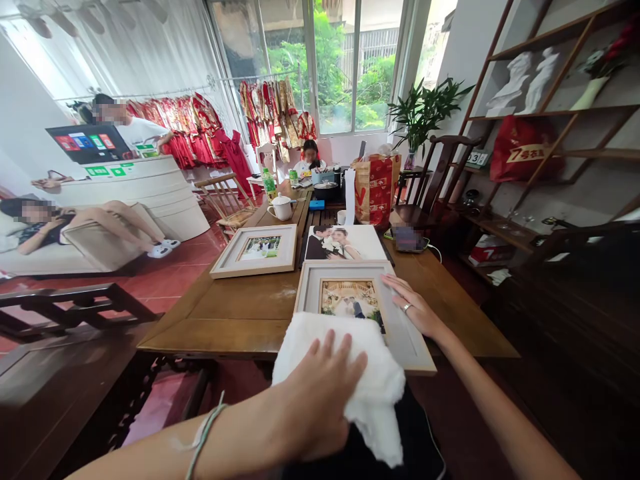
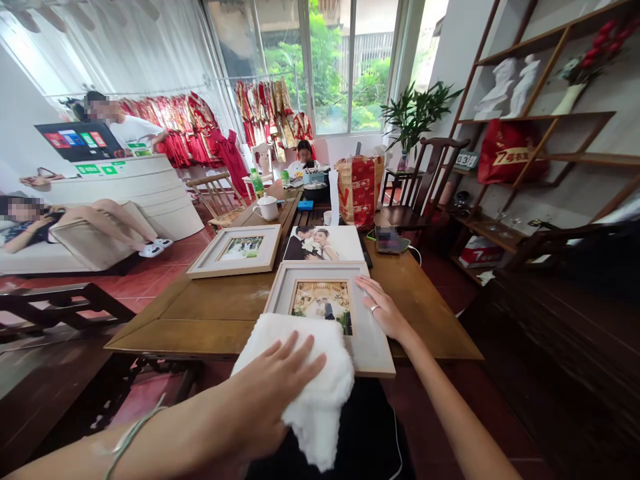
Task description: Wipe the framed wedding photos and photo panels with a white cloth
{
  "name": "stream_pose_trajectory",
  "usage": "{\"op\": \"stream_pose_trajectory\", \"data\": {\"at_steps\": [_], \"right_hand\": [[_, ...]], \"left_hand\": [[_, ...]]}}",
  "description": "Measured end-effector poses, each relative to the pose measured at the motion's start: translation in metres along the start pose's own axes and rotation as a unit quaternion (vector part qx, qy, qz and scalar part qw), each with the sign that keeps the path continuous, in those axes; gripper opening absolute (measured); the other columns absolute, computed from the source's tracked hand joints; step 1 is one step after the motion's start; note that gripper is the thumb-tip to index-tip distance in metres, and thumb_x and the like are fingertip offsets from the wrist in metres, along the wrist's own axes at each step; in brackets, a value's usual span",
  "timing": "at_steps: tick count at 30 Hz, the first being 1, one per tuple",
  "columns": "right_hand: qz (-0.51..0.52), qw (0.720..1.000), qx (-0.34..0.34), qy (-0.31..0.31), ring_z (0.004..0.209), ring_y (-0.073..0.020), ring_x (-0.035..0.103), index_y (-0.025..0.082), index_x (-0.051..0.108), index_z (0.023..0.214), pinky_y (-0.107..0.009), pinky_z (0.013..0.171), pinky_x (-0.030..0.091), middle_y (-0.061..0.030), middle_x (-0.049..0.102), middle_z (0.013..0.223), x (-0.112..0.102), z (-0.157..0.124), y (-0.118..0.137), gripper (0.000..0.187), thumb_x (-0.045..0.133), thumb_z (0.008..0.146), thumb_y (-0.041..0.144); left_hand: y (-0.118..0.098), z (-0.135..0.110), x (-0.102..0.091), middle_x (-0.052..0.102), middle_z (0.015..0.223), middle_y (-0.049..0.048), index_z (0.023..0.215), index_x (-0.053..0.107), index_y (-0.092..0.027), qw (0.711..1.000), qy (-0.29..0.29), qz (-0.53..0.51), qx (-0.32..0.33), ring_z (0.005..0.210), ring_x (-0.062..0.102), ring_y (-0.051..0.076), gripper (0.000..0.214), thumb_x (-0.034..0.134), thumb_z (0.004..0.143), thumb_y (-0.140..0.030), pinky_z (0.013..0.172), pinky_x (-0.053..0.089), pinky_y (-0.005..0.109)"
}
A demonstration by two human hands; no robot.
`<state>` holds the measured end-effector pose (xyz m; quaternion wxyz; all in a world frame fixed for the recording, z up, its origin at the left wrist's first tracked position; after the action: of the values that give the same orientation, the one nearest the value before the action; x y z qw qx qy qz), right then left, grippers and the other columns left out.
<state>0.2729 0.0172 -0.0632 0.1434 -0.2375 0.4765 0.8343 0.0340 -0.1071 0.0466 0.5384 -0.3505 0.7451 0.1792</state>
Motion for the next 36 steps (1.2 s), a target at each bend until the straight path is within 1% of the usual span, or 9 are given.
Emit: {"op": "stream_pose_trajectory", "data": {"at_steps": [4, 7, 12, 16, 19, 22, 27, 33, 36], "right_hand": [[-0.008, 1.0, 0.004, 0.011, 0.132, -0.0229, 0.03, 0.027, 0.047, 0.129, -0.045, 0.11, 0.024, -0.0055, 0.043, 0.137, -0.001, -0.001, 0.001, 0.043, 0.042, 0.086, 0.028], [-0.013, 1.0, -0.002, 0.017, 0.132, -0.0236, 0.029, 0.027, 0.046, 0.13, -0.046, 0.109, 0.024, -0.0056, 0.042, 0.138, -0.002, -0.001, 0.003, 0.047, 0.045, 0.083, 0.024], [-0.01, 1.0, 0.0, 0.02, 0.133, -0.0234, 0.029, 0.027, 0.045, 0.13, -0.046, 0.11, 0.023, -0.0047, 0.042, 0.139, -0.002, -0.001, 0.004, 0.047, 0.044, 0.084, 0.024], [0.003, 1.0, 0.009, 0.018, 0.133, -0.0229, 0.028, 0.027, 0.047, 0.129, -0.046, 0.11, 0.022, -0.0046, 0.042, 0.139, -0.002, -0.001, 0.003, 0.043, 0.042, 0.087, 0.029], [0.013, 1.0, 0.015, 0.012, 0.133, -0.0221, 0.029, 0.027, 0.048, 0.128, -0.044, 0.111, 0.022, -0.0041, 0.042, 0.138, -0.001, -0.001, 0.002, 0.041, 0.038, 0.089, 0.034], [0.014, 1.0, 0.014, 0.006, 0.132, -0.0221, 0.03, 0.027, 0.049, 0.127, -0.044, 0.111, 0.022, -0.0045, 0.043, 0.138, 0.0, -0.001, 0.0, 0.041, 0.038, 0.09, 0.038], [0.02, 1.0, 0.006, -0.001, 0.131, -0.0232, 0.032, 0.025, 0.052, 0.125, -0.044, 0.11, 0.024, -0.007, 0.046, 0.135, 0.0, 0.0, 0.0, 0.042, 0.037, 0.09, 0.041], [0.046, 0.999, -0.01, -0.009, 0.129, -0.0231, 0.034, 0.026, 0.049, 0.128, -0.043, 0.109, 0.026, -0.0057, 0.045, 0.137, 0.0, -0.001, -0.008, 0.043, 0.04, 0.088, 0.039], [0.046, 0.999, -0.018, -0.016, 0.129, -0.0238, 0.034, 0.025, 0.049, 0.128, -0.044, 0.11, 0.024, -0.0067, 0.044, 0.137, 0.0, -0.001, -0.011, 0.045, 0.041, 0.087, 0.04]], "left_hand": [[0.007, -0.004, 0.001, 0.025, 0.144, 0.023, 0.139, 0.026, -0.009, 0.991, 0.016, 0.039, -0.123, 0.133, 0.018, 0.04, 0.073, 0.052, 0.071, -0.016, 0.103, 0.026, 0.053], [0.034, 0.022, -0.001, 0.028, 0.141, 0.0273, 0.136, 0.03, -0.005, 0.981, -0.045, 0.07, -0.177, 0.131, 0.02, 0.042, 0.07, 0.053, 0.071, -0.017, 0.102, 0.028, 0.052], [0.092, 0.077, -0.009, 0.018, 0.147, 0.0202, 0.139, 0.025, -0.015, 0.968, -0.178, 0.103, -0.146, 0.135, 0.011, 0.037, 0.077, 0.059, 0.07, -0.019, 0.106, 0.019, 0.051], [0.114, 0.096, -0.013, 0.018, 0.149, 0.014, 0.14, 0.022, -0.023, 0.966, -0.2, 0.108, -0.127, 0.136, 0.009, 0.037, 0.074, 0.059, 0.075, -0.023, 0.106, 0.017, 0.051], [0.1, 0.087, -0.009, 0.019, 0.148, 0.0119, 0.139, 0.024, -0.025, 0.979, -0.155, 0.093, -0.091, 0.136, 0.011, 0.037, 0.069, 0.054, 0.077, -0.021, 0.105, 0.018, 0.054], [0.066, 0.067, 0.002, 0.019, 0.149, 0.0112, 0.14, 0.021, -0.026, 0.992, -0.112, 0.062, -0.016, 0.136, 0.01, 0.036, 0.072, 0.054, 0.076, -0.022, 0.106, 0.019, 0.053], [0.017, 0.059, 0.014, 0.016, 0.15, 0.0088, 0.141, 0.012, -0.026, 0.987, -0.137, 0.024, 0.086, 0.137, 0.008, 0.035, 0.077, 0.054, 0.077, -0.029, 0.107, 0.019, 0.053], [0.022, 0.107, 0.004, 0.017, 0.149, 0.013, 0.14, 0.018, -0.023, 0.985, -0.167, 0.042, -0.017, 0.134, 0.013, 0.04, 0.075, 0.057, 0.076, -0.029, 0.104, 0.021, 0.058], [0.016, 0.108, -0.001, 0.018, 0.148, 0.0167, 0.139, 0.022, -0.018, 0.986, -0.152, 0.038, -0.05, 0.133, 0.015, 0.043, 0.071, 0.055, 0.077, -0.028, 0.101, 0.023, 0.061]]}}
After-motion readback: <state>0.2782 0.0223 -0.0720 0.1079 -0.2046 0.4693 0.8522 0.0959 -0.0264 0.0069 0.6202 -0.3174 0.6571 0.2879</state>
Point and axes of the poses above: each hand's wrist, its own z-axis towards the middle knuckle, its own x-axis out of the palm, y = z × x, the point moved 2 cm from there along z, towards the middle knuckle
